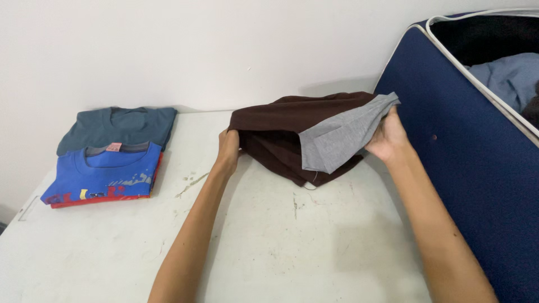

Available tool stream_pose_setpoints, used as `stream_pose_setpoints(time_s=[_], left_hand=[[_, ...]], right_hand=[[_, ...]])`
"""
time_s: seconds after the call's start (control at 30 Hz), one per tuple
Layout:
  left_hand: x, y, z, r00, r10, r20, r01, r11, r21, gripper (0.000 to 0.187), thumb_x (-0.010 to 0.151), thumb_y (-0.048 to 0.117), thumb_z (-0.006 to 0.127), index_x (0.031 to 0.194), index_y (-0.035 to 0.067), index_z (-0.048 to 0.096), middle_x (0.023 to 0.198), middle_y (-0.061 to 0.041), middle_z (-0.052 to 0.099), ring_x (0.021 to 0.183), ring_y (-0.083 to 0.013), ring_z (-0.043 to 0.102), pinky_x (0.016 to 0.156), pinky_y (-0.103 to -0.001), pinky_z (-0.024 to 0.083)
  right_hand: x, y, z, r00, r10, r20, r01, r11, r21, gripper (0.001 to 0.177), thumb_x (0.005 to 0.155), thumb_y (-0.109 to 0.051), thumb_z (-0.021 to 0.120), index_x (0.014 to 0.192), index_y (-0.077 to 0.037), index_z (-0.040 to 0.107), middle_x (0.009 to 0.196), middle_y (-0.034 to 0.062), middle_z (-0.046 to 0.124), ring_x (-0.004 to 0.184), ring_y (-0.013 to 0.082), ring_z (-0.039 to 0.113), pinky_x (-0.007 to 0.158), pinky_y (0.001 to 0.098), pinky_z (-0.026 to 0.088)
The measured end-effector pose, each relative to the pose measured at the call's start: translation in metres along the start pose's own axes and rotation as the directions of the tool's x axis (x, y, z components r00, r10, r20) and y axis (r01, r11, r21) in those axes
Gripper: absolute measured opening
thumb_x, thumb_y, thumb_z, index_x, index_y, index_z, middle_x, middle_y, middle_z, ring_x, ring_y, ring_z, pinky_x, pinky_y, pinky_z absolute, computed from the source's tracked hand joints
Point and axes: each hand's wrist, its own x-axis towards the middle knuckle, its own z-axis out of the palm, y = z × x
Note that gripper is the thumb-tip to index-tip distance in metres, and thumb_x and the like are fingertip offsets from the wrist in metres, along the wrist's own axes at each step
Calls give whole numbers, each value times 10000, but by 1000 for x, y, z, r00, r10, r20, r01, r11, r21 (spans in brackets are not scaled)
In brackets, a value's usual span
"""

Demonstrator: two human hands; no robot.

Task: The person folds a brown t-shirt and a gray t-shirt on a white table. They smooth the shirts, fold the sleeves inward, and then fold the shirts in half. A blue suitcase is visible to the right.

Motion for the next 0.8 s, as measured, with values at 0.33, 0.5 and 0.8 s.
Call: stream_pose_setpoints(time_s=[0.33, 0.5, 0.8], left_hand=[[9, 36, -34, 952, 291, 101, -281, 955, -98, 291, 894, 46, 592, 1113, -127, 674, 1016, -173, 697, 825, -184, 627, 755, -317, 543], [-28, 86, -58, 724, -26, 689, 136, 985, -106, 352, 923, 136, 634, 1222, -46, 672, 1133, -145, 711, 831, -158, 705, 736, -278, 586], [-27, 4, -12, 873, 305, 381, -485, 468, 739, 498, 871, 479, 683, 1234, 141, 723, 1362, -138, 619, 1324, -322, 527, 1109, -573, 401]], right_hand=[[-11, -8, 1, 999, 23, 39, -23, 1000, 13, 576, 1039, -554, 316, 1286, -121, 605, 1358, 117, 645, 1253, 279, 624, 1082, 514, 476], [-29, -11, 12, 996, -9, -89, -31, 899, -436, 734, 1034, -634, 341, 1404, -38, 555, 1487, 208, 549, 1370, 359, 512, 1163, 541, 448], [-16, -8, -21, 974, -133, -184, -181, 37, -983, 737, 1002, -591, 433, 1505, -72, 574, 1529, 257, 560, 1433, 391, 523, 1205, 458, 396]])
